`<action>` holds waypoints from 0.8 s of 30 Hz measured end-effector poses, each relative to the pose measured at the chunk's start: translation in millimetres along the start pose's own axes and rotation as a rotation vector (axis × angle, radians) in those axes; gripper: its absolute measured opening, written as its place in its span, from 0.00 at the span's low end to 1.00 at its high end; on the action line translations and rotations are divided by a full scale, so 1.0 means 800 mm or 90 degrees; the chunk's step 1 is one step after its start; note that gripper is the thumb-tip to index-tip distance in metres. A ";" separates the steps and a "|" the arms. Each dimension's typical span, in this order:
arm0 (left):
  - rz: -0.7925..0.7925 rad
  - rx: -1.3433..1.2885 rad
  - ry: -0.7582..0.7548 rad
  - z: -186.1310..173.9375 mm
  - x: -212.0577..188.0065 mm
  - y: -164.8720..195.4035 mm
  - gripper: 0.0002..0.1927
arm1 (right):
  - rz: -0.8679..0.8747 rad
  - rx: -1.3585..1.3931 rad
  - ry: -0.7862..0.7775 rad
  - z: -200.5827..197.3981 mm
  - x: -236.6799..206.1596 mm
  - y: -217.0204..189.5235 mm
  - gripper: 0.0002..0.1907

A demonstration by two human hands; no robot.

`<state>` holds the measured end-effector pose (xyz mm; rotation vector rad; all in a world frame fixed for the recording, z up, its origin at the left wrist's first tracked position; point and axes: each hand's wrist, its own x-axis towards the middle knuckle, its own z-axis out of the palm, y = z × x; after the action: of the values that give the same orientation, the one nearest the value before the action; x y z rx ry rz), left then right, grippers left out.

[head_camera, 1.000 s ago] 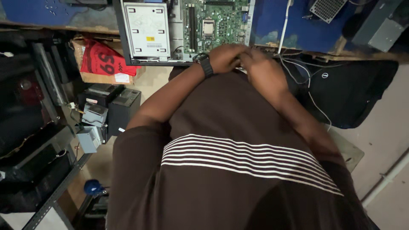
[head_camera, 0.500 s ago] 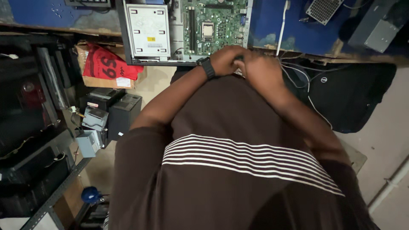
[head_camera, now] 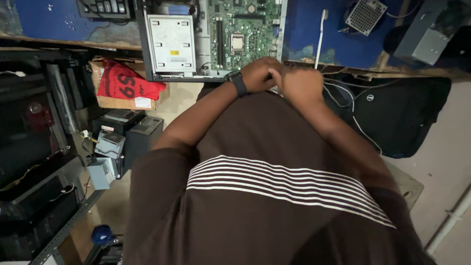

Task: The person repairs a desktop computer on a workbench. They use a screwdriver to unscrew and remove components from the motherboard inside the open case, lift out a cooling fan assembly, and continue unscrewing parts from the case and a power supply unit on the bench.

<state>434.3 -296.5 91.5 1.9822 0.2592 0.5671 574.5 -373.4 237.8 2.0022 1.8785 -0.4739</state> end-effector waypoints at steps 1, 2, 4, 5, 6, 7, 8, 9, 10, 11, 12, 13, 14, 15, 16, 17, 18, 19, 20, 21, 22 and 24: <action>0.026 0.026 0.017 -0.001 0.001 0.000 0.12 | 0.036 -0.031 -0.054 -0.004 0.003 0.000 0.27; -0.008 0.033 0.003 -0.002 0.001 0.000 0.12 | -0.018 0.009 0.008 -0.008 0.002 0.002 0.23; -0.073 0.045 -0.028 -0.004 0.001 0.000 0.12 | -0.125 0.089 0.130 -0.016 -0.007 0.008 0.16; -0.084 0.009 -0.023 -0.006 0.001 0.001 0.16 | -0.178 0.097 0.191 -0.018 -0.011 0.009 0.15; -0.096 -0.027 -0.019 -0.006 0.001 0.002 0.20 | -0.230 0.106 0.252 -0.019 -0.017 0.010 0.16; -0.107 -0.066 -0.016 -0.007 0.002 0.002 0.24 | -0.281 0.114 0.312 -0.019 -0.022 0.011 0.19; -0.086 -0.067 -0.017 -0.007 0.002 0.003 0.23 | -0.237 0.128 0.282 -0.018 -0.022 0.009 0.17; -0.066 -0.069 -0.018 -0.007 0.003 0.003 0.21 | -0.193 0.142 0.252 -0.016 -0.019 0.005 0.16; -0.046 -0.072 -0.018 -0.007 0.003 0.003 0.20 | -0.149 0.154 0.220 -0.015 -0.018 0.003 0.18; -0.017 -0.040 0.004 -0.006 0.004 0.003 0.18 | -0.117 0.128 0.183 -0.013 -0.015 0.001 0.19; 0.012 -0.007 0.027 -0.007 0.004 0.003 0.17 | -0.085 0.102 0.149 -0.012 -0.011 -0.003 0.20; 0.042 0.027 0.050 -0.008 0.005 0.001 0.16 | -0.053 0.075 0.115 -0.012 -0.007 -0.005 0.21; 0.001 0.037 0.043 -0.009 0.006 0.000 0.14 | -0.030 0.063 0.076 -0.013 -0.005 -0.006 0.21; -0.042 0.045 0.035 -0.011 0.005 -0.001 0.12 | -0.007 0.051 0.035 -0.015 -0.003 -0.008 0.22; -0.084 0.052 0.026 -0.012 0.004 -0.002 0.11 | 0.018 0.039 -0.006 -0.017 -0.002 -0.008 0.24; -0.080 0.051 0.039 -0.012 0.004 -0.003 0.12 | -0.012 0.056 0.059 -0.019 -0.003 -0.008 0.23; -0.077 0.052 0.054 -0.014 0.003 -0.005 0.14 | -0.044 0.075 0.127 -0.021 -0.006 -0.008 0.23; -0.074 0.055 0.069 -0.016 0.002 -0.008 0.15 | -0.076 0.093 0.195 -0.021 -0.007 -0.008 0.24; -0.078 0.061 0.056 -0.018 0.001 -0.011 0.14 | -0.135 0.108 0.227 -0.021 -0.010 -0.007 0.22; -0.084 0.065 0.042 -0.019 0.001 -0.015 0.12 | -0.193 0.125 0.256 -0.019 -0.011 -0.006 0.23; -0.092 0.065 0.026 -0.019 -0.001 -0.018 0.11 | -0.251 0.143 0.281 -0.016 -0.012 -0.006 0.26; -0.072 0.065 0.018 -0.016 -0.004 -0.023 0.12 | -0.184 0.178 0.204 -0.006 -0.012 -0.007 0.26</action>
<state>426.2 -278.9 79.1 2.0446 0.4229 0.5177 568.1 -379.5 246.6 2.0862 2.4363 -0.5440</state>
